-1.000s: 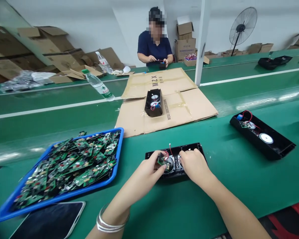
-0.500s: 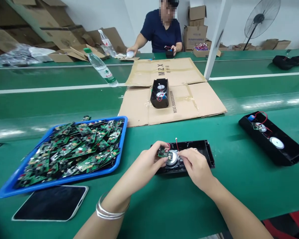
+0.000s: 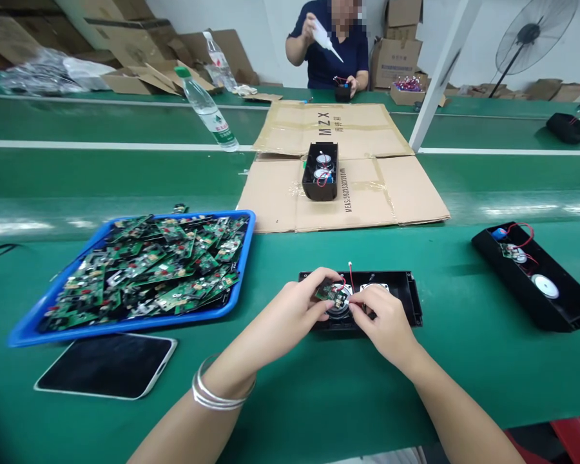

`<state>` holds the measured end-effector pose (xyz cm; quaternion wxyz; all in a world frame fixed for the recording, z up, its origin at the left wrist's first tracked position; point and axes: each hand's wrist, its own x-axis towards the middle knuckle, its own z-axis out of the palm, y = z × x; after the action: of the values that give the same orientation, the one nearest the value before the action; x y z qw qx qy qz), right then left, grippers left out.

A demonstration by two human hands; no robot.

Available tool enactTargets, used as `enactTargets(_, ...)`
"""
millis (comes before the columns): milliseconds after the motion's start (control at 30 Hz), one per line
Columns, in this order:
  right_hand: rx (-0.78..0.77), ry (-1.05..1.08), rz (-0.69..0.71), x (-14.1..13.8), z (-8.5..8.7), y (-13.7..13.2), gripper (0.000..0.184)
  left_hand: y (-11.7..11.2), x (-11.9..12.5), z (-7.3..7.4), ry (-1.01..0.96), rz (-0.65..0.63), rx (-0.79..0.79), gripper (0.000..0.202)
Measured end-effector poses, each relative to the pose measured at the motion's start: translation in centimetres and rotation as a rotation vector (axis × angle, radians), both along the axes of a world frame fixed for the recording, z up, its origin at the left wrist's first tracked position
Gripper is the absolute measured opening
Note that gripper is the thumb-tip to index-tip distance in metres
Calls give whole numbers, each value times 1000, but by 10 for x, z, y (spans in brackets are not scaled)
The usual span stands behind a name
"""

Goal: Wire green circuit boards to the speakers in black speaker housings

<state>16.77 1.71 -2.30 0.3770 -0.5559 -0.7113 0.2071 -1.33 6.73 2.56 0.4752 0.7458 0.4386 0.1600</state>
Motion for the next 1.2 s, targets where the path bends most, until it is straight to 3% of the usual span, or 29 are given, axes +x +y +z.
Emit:
enactTargets(233, 81, -124, 93, 1, -7, 0, 16, -1, 3, 4, -7, -29, 47, 30)
enactTargets(600, 63, -146, 66, 0, -9, 0, 15, -4, 4, 6, 53, -103, 128, 31)
enactTargets(933, 64, -183, 66, 0, -9, 0, 16, -4, 5, 1, -13, -149, 150, 33)
enactTargets(1200, 60, -203, 110, 2, -15, -1, 17, -11, 12, -6, -10, -162, 281, 30)
